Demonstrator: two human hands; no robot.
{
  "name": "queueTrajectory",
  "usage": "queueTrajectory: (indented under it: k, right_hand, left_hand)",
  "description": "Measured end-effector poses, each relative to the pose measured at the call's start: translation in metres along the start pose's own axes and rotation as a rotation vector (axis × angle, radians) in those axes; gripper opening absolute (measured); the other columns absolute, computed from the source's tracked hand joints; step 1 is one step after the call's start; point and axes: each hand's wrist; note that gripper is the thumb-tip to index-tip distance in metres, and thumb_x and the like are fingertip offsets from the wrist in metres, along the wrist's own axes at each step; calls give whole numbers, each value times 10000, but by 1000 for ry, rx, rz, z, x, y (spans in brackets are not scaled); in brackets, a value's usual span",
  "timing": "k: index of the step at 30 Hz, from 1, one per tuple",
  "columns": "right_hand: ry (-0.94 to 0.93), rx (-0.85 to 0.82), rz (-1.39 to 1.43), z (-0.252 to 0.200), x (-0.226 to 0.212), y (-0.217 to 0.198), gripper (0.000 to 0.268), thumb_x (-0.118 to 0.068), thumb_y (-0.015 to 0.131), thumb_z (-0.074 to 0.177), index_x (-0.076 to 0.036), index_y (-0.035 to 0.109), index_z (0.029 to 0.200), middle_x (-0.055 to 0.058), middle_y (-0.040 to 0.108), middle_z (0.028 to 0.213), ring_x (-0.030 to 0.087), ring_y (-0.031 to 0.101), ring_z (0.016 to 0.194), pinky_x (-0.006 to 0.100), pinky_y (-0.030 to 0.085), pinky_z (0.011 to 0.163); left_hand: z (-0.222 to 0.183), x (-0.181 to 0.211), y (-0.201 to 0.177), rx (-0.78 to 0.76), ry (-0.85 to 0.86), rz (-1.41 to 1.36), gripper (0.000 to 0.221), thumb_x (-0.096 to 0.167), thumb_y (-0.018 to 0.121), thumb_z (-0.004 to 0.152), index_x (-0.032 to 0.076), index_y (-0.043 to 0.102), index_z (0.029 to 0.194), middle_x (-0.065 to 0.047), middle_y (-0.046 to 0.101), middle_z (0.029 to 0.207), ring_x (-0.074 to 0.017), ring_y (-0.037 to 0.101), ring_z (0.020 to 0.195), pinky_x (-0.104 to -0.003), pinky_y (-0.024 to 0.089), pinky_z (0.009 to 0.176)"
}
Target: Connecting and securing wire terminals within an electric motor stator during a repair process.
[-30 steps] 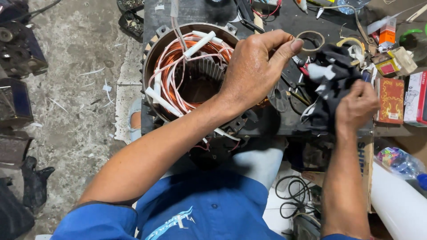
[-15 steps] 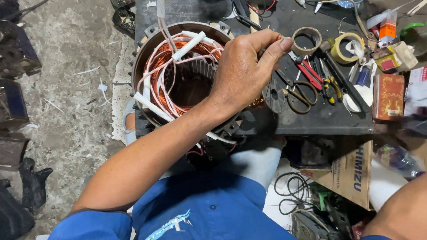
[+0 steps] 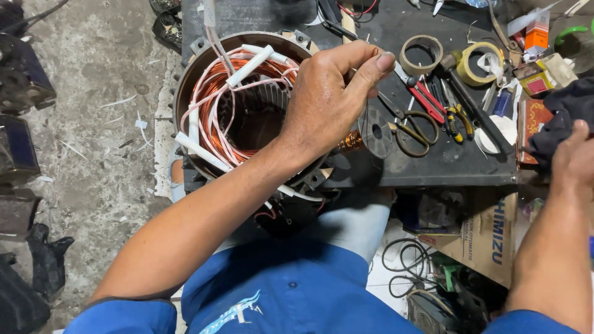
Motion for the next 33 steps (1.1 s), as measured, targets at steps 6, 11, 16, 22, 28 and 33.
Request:
queueTrajectory:
  k: [6, 11, 16, 22, 28, 33]
  right_hand:
    - [-446, 100, 595, -59, -220, -184, 210, 19, 720, 1024, 120, 804, 1187, 243, 779, 1086, 354, 692, 915, 412, 559, 824]
    - [-521, -211, 687, -99, -285, -188, 321, -94, 713, 976, 76, 723, 1248, 229, 732, 1222, 349, 649, 1099, 419, 531, 953]
    - [-537, -137, 540, -107, -305, -190, 289, -75, 759, 906, 53, 748, 1165, 157, 752, 1174, 287, 653, 1038, 389, 499, 929]
    - [-536, -196, 499, -104, -308, -185, 416, -17, 726, 881, 89, 674, 1280, 217, 689, 1033, 346, 651, 907, 435, 520, 874]
    - [-367, -269, 629, -101, -309, -192, 410, -70, 722, 763, 66, 693, 1148, 257, 705, 1002, 417, 672, 896, 485, 539, 854]
    - [-241, -453, 523, -99, -310, -190, 371, -166, 674, 757, 107, 709, 1006, 227, 685, 857, 347, 652, 745, 464, 567, 737]
  left_hand:
    - [-1, -2, 0, -3, 46, -35, 342, 312, 525, 984, 58, 719, 863, 10, 653, 659, -63, 590, 567, -226, 454, 507]
    - [-1, 3, -1, -10, 15, -60, 301, 266, 546, 977, 43, 716, 866, 5, 670, 688, -73, 644, 612, -222, 494, 537]
    - [-1, 3, 0, -17, -28, -120, 274, 235, 567, 974, 24, 729, 906, -9, 700, 732, -78, 664, 638, -214, 561, 584]
    - [-2, 4, 0, -49, -23, -122, 246, 193, 586, 995, 2, 739, 968, 1, 680, 684, -86, 751, 741, -203, 559, 603]
    - [1, 9, 0, -88, -37, -145, 221, 157, 595, 1005, -13, 734, 1018, -40, 713, 779, -83, 629, 665, -208, 513, 595]
    - [1, 11, 1, -95, -72, -131, 226, 111, 582, 1039, -68, 717, 1070, -78, 706, 815, -117, 667, 729, -221, 552, 657]
Point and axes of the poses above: each hand's wrist, its own z-axis towards the middle knuckle, its own y-axis out of the palm, x = y × z
